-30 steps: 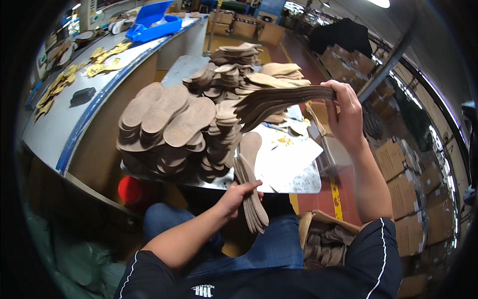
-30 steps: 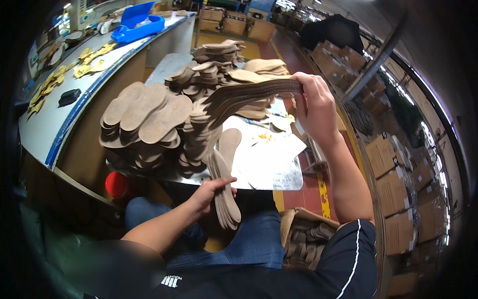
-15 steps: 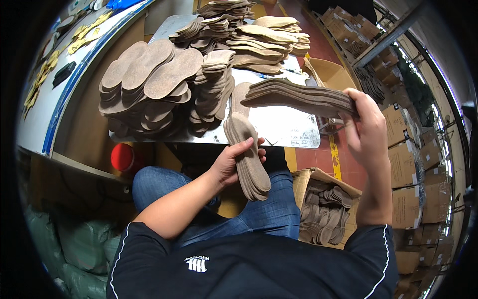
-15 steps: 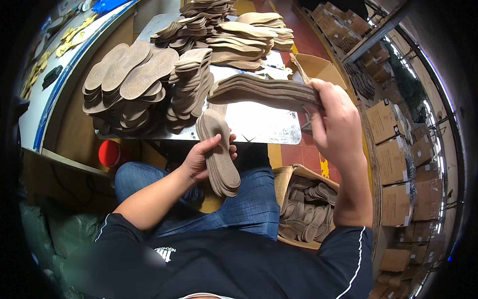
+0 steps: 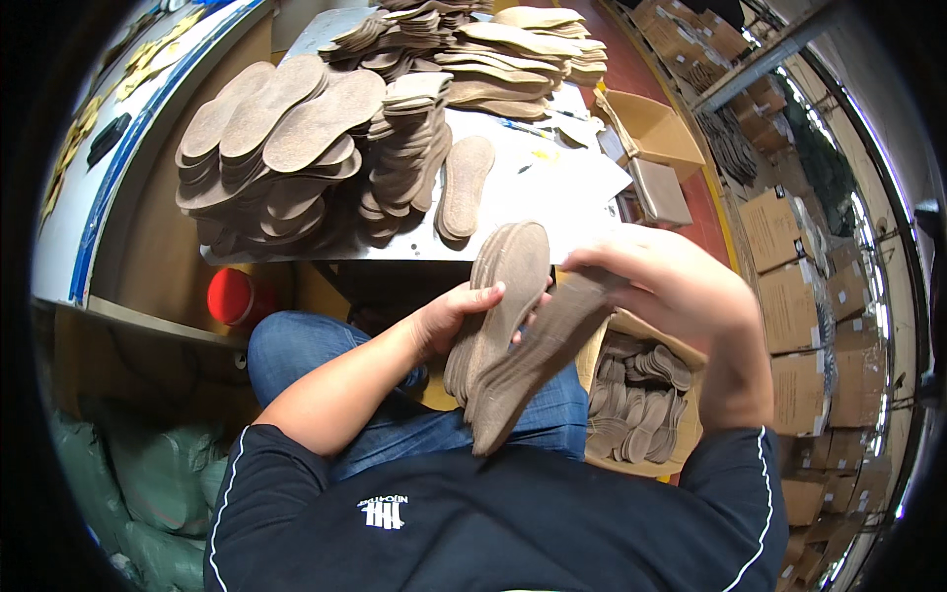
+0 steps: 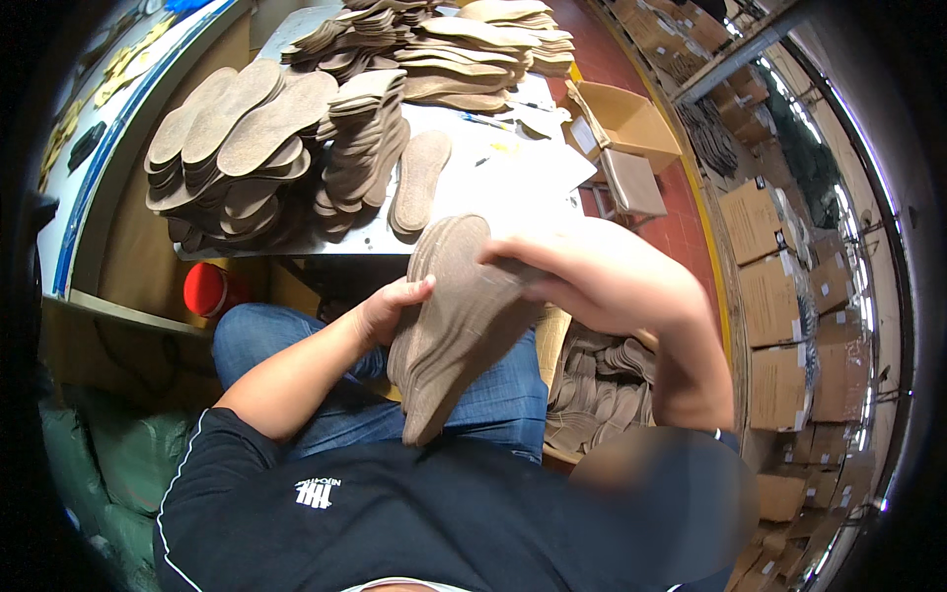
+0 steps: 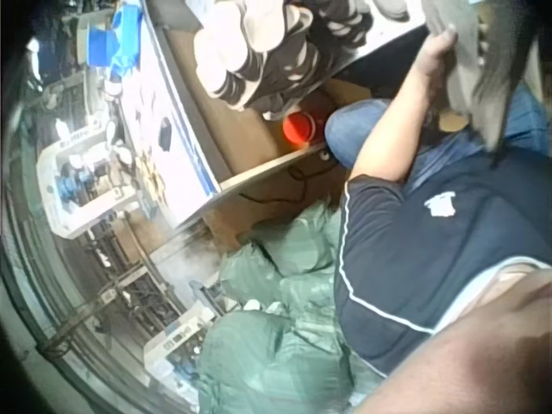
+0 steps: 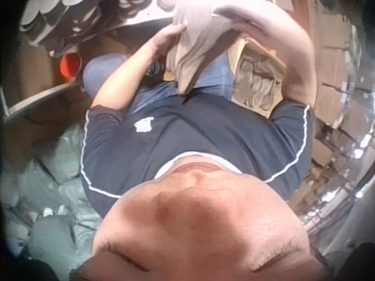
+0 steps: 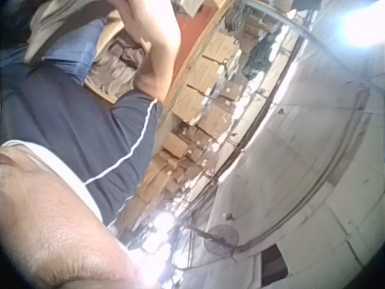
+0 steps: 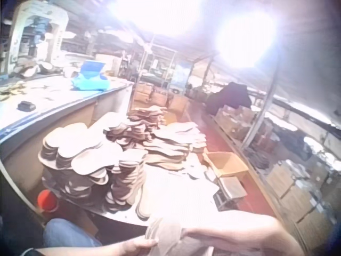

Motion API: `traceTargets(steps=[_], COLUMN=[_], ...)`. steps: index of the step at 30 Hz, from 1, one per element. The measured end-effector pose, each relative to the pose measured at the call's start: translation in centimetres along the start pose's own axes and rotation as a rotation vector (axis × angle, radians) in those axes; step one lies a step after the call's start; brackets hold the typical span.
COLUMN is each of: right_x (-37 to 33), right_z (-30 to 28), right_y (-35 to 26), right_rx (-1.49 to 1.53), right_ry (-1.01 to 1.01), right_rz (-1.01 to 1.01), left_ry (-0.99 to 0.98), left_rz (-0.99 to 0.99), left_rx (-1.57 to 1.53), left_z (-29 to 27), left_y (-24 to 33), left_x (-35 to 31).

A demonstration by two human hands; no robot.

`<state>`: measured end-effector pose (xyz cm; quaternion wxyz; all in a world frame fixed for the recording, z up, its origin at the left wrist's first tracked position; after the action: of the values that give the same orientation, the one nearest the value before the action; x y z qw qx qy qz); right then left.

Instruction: The person sits on the floor and repeatedly picks up stacks of shoe insoles from a cardboard box, aligns them, and places them on a nearby table. The person handles the insoles by hand, organizing them into neat piles.

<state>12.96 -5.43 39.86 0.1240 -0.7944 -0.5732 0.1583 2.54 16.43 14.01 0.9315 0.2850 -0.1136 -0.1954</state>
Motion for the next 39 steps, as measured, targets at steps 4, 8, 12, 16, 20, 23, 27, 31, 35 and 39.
traceTargets(steps=[4,8,12,16,20,23,27,31,35,39], right_x=[3.8,4.6,4.5,3.6,2.4,2.2,4.1,5.6,7.8,13.7], right_z=[4.6,9.0,16.1,22.1,23.5,21.9,20.1,19.6,18.3,16.2], right_y=[3.3,5.9,6.6,3.6,0.5,0.6,1.2,1.5,8.1,20.4], right_rx=[0.08,0.453,0.732,1.567,1.937,1.795,1.595,0.927,0.65,0.25], right_ry=[-0.025,0.164,0.598,0.58,0.31,0.298,0.534,0.549,0.444,0.865], right_rz=[0.053,0.272,0.563,0.679,0.452,0.422,0.575,0.464,0.5,0.765], left_ry=[-0.093,-0.138,-0.005,0.163,0.274,0.315,0.47,0.525,0.627,0.69], left_rz=[-0.041,0.023,0.029,0.136,0.118,0.188,0.314,0.424,0.392,0.376], left_rx=[-0.164,-0.187,-0.063,0.016,0.112,0.4,0.542,0.195,0.074,0.018], left_z=[1.7,1.8,1.3,1.1,0.8,0.4,1.1,1.9,0.3,-0.7], left_y=[-1.2,-0.5,0.0,-0.4,-0.4,0.6,1.0,-0.1,1.3,2.2], left_x=[-0.1,-0.7,-0.5,0.0,-0.7,-0.4,0.5,0.8,0.5,0.3])
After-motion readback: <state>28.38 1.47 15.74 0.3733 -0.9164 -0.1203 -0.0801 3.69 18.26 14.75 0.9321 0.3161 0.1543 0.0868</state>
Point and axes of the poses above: each hand's wrist, its own x-axis towards the middle knuckle, its own z-axis out of the palm, y = z × x, the point moved 1 cm from there along x, towards the middle knuckle, and after that the axes turned 7 degrees about z, right-handed, at the moved point
